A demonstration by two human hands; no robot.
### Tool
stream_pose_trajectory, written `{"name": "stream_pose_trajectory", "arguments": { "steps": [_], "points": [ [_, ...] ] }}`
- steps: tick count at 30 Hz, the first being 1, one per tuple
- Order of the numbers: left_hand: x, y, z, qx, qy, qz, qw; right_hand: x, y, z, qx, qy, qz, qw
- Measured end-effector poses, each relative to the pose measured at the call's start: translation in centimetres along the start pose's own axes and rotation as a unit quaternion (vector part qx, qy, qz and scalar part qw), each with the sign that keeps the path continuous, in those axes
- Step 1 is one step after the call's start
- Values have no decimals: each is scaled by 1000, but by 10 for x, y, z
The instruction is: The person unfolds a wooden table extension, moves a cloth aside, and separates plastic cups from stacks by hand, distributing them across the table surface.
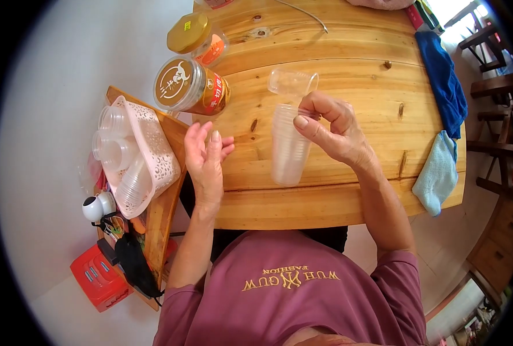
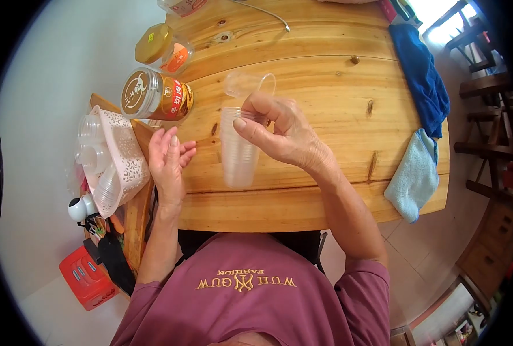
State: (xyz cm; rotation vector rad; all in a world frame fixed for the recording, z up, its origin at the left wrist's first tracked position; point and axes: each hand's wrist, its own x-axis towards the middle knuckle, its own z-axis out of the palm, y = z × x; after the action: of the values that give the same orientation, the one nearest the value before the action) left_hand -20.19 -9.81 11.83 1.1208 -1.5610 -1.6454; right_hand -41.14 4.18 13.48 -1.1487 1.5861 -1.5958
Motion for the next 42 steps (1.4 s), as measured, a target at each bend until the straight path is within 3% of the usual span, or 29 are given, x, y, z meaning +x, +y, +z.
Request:
{"name": "stream_pose_trajectory", "arguments": {
  "steps": [4, 6, 8, 10, 14, 17, 19, 20, 22, 23, 24, 26, 30, 32, 33, 35, 37, 41, 42],
  "points": [
    [-22, 0, -6, 120, -44, 105, 986, 1, -1, -1, -5, -17, 14, 1000],
    [-19, 25, -13, 214, -42, 319, 922, -1, -1, -1, -15, -26, 24, 999],
    [-1, 68, -10, 68, -53, 397, 914, -1, -1, 1, -23, -23, 8, 999],
    [23, 112, -9, 157, 12, 438, 885, 0, 1, 3, -21, -30, 6, 999],
    [75, 175, 4, 417, -10, 383, 824, -1, 3, 5, -11, -41, 29, 999],
    [160, 175, 0, 498, -94, 327, 798, -1, 5, 6, -11, -42, 32, 999],
    [208, 155, -5, 530, -200, 208, 797, -1, 6, 6, -9, -49, 34, 998],
    [221, 149, -7, 530, -202, 213, 795, -1, 6, 5, -8, -57, 39, 998],
    [238, 142, -4, 592, -272, 103, 751, -1, 7, 6, -9, -50, 32, 998],
    [236, 144, 5, 557, -305, 42, 771, -1, 7, 6, -9, -48, 27, 998],
    [238, 142, 10, 557, -309, 44, 769, -1, 7, 6, -10, -44, 29, 999],
    [241, 136, 16, 514, -257, 19, 818, -1, 6, 5, -14, -55, 27, 998],
    [247, 129, 18, 493, -232, 45, 837, -1, 3, 4, -13, -64, 29, 997],
    [252, 124, 11, 527, -185, 222, 799, -2, 2, 4, -7, -52, 18, 998],
    [248, 127, 12, 527, -186, 220, 800, -2, 1, 3, -7, -53, 20, 998],
    [229, 146, 11, 489, -127, 343, 792, 0, 0, 0, -15, -30, -7, 999],
    [164, 167, 24, 420, -125, 335, 834, 0, -3, -1, -13, -13, -8, 1000],
    [25, 140, 36, 360, -250, 335, 834, 1, -3, 3, -8, 17, -14, 1000],
    [9, 121, 34, 405, -255, 343, 809, 0, -2, 4, -4, 23, -15, 1000]
  ]
}}
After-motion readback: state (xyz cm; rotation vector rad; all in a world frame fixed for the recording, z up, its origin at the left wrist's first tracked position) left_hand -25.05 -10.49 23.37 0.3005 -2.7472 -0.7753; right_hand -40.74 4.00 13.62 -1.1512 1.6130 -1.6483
